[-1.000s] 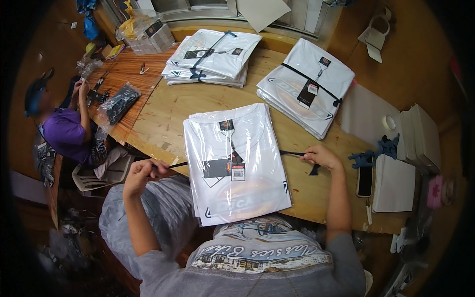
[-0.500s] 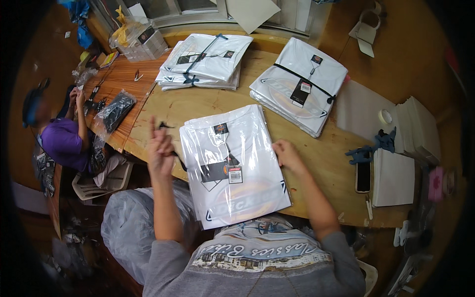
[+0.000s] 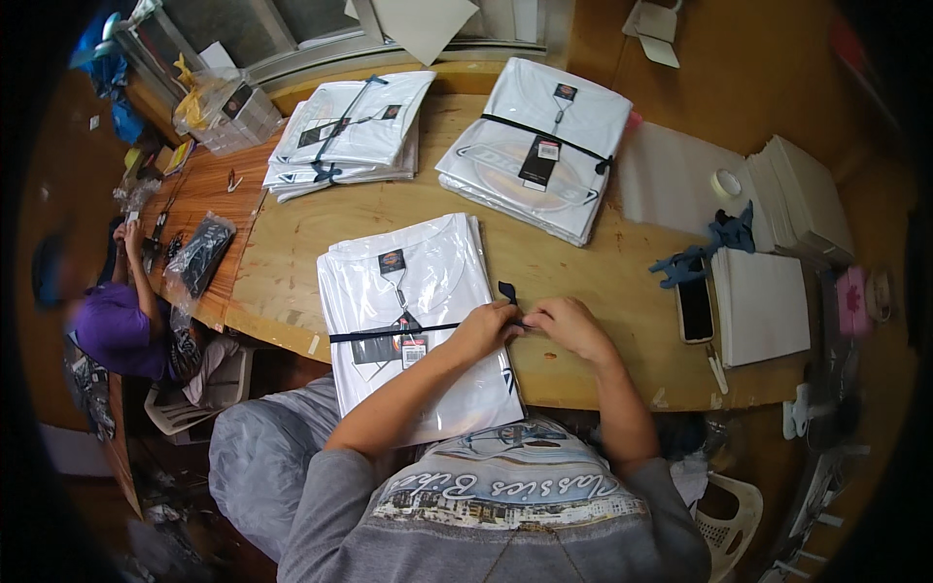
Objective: The person folds white t-shirts and places them into clear plastic bags. They then secure the bags by tying them with blue and black straps. The packaged shirts are stacked on the table and later placed into a large white bag.
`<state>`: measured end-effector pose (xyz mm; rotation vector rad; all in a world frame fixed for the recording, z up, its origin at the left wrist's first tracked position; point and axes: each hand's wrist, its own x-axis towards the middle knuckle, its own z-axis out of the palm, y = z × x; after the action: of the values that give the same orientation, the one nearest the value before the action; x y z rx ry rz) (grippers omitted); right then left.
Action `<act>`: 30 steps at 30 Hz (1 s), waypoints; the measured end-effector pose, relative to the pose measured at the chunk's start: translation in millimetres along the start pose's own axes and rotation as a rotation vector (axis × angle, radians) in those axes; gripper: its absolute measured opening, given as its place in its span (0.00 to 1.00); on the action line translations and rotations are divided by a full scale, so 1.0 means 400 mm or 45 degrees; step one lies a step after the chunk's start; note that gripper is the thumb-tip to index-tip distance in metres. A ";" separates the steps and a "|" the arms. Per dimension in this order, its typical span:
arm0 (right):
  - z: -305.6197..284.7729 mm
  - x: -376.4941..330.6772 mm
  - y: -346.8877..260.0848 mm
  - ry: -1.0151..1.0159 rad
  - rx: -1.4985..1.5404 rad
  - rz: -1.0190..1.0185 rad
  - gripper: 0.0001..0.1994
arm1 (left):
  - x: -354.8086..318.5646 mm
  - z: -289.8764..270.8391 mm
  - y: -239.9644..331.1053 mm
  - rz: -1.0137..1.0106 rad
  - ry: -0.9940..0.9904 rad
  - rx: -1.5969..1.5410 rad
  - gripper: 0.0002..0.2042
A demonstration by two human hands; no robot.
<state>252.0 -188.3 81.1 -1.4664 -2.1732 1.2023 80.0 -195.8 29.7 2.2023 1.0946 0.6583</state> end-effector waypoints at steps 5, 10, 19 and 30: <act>0.006 0.063 0.014 0.049 0.726 -0.124 0.08 | -0.001 -0.017 -0.021 -0.117 -0.064 -0.492 0.04; 0.050 0.077 0.103 0.183 0.379 -0.231 0.07 | 0.006 -0.057 -0.017 -0.392 -0.171 -0.578 0.07; 0.094 -0.079 0.045 0.137 0.401 -0.413 0.05 | 0.030 -0.117 0.042 -0.393 -0.307 -0.443 0.08; 0.049 0.091 0.060 0.084 0.494 -0.406 0.08 | 0.012 -0.129 0.070 0.710 -0.080 0.686 0.05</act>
<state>238.8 -163.2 42.7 -0.9479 -1.9001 1.3384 64.1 -191.1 86.3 3.0215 0.6643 0.5502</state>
